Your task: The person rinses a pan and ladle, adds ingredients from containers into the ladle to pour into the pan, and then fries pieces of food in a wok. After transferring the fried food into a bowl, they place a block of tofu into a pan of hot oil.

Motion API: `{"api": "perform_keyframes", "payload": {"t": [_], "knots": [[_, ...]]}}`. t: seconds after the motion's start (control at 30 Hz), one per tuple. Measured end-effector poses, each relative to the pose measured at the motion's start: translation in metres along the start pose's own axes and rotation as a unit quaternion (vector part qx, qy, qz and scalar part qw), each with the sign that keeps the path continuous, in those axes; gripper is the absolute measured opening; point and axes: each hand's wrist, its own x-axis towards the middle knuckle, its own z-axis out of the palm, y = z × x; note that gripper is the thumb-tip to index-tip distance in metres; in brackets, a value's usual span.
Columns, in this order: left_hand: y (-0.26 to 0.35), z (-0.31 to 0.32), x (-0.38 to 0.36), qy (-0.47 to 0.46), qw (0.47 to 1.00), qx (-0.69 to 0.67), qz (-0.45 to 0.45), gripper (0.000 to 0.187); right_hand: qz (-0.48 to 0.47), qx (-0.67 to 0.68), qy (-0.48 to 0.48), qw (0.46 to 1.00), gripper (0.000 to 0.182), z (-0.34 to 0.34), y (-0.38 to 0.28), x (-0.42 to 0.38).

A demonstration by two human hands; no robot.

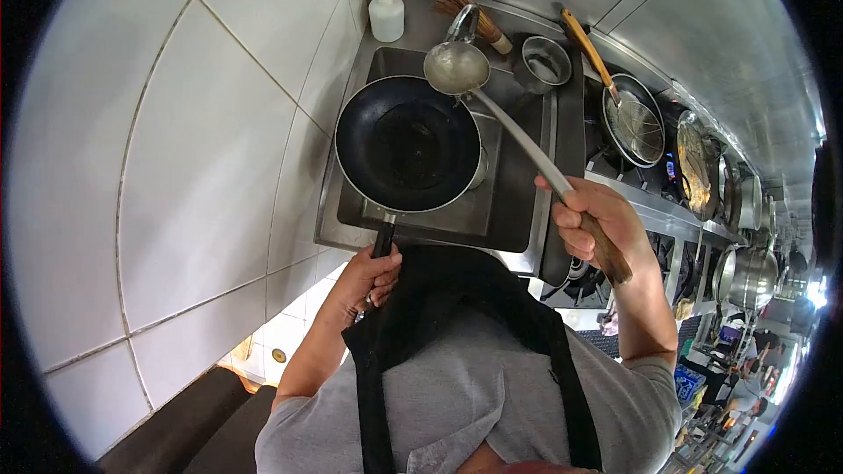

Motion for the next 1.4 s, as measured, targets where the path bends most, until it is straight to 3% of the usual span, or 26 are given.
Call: {"api": "perform_keyframes", "payload": {"t": [0.27,0.33,0.37,0.43,0.47,0.53,0.57,0.63,0.73,0.77,0.8,0.83,0.87,0.9,0.97,1.0,1.03,1.1,1.4], "knots": [[0.002,0.000,-0.002,0.003,1.000,-0.009,-0.015,0.019,0.001,-0.156,0.034,0.987,0.041,0.006,0.010,-0.017],[0.001,0.000,-0.003,-0.002,1.000,-0.008,-0.010,0.020,-0.015,-0.289,0.007,0.957,0.040,-0.002,0.012,-0.020],[0.001,0.001,-0.003,-0.002,1.000,-0.008,-0.010,0.020,-0.014,-0.289,0.006,0.957,0.040,-0.001,0.011,-0.022],[0.003,0.002,-0.003,0.003,1.000,-0.001,-0.011,0.021,-0.006,-0.416,0.033,0.909,0.055,0.008,0.007,-0.030],[0.004,0.002,-0.003,0.003,1.000,0.001,-0.011,0.021,-0.007,-0.415,0.034,0.909,0.055,0.016,0.003,-0.034],[0.005,0.001,-0.001,-0.013,1.000,0.003,-0.001,0.022,-0.050,-0.591,0.052,0.804,0.050,0.030,-0.004,-0.041],[0.006,0.001,-0.001,-0.013,1.000,0.004,-0.001,0.022,-0.051,-0.590,0.053,0.804,0.050,0.027,-0.001,-0.042],[0.006,0.002,0.000,-0.012,1.000,0.010,0.000,0.022,-0.216,-0.730,0.073,0.644,0.055,0.019,0.008,-0.042],[0.004,0.006,-0.004,-0.014,1.000,0.017,0.005,0.022,-0.263,-0.747,0.078,0.606,0.056,0.010,0.013,-0.027],[0.002,0.005,-0.005,-0.014,1.000,0.018,0.005,0.022,-0.264,-0.746,0.079,0.606,0.056,0.014,0.010,-0.020],[0.001,0.004,-0.004,-0.015,1.000,0.016,0.007,0.022,-0.171,-0.619,0.049,0.765,0.051,0.021,0.004,-0.008],[0.000,0.004,-0.004,-0.015,1.000,0.014,0.010,0.022,-0.070,-0.461,0.016,0.885,0.046,0.025,0.000,0.000],[0.001,0.004,-0.005,-0.017,1.000,0.016,0.013,0.022,-0.065,-0.345,-0.026,0.936,0.043,0.014,0.009,0.015],[0.002,0.005,-0.008,-0.011,1.000,0.020,0.005,0.022,-0.069,-0.346,-0.026,0.936,0.043,0.012,0.012,0.024],[0.003,0.007,-0.011,-0.007,1.000,0.026,-0.001,0.022,0.007,-0.045,-0.079,0.996,0.041,0.010,0.014,0.041],[0.003,0.008,-0.011,-0.003,1.000,0.030,0.001,0.022,0.022,0.042,-0.117,0.992,0.040,0.004,0.017,0.054],[0.003,0.010,-0.011,0.001,0.999,0.034,0.004,0.022,0.018,0.040,-0.118,0.992,0.040,0.001,0.019,0.061],[0.006,0.014,-0.015,0.000,0.999,0.042,0.000,0.022,0.077,0.224,-0.170,0.957,0.040,-0.001,0.021,0.070],[0.004,0.012,-0.015,0.011,1.000,0.013,-0.011,0.019,0.047,0.270,-0.194,0.942,0.041,-0.005,0.012,0.062]]}}
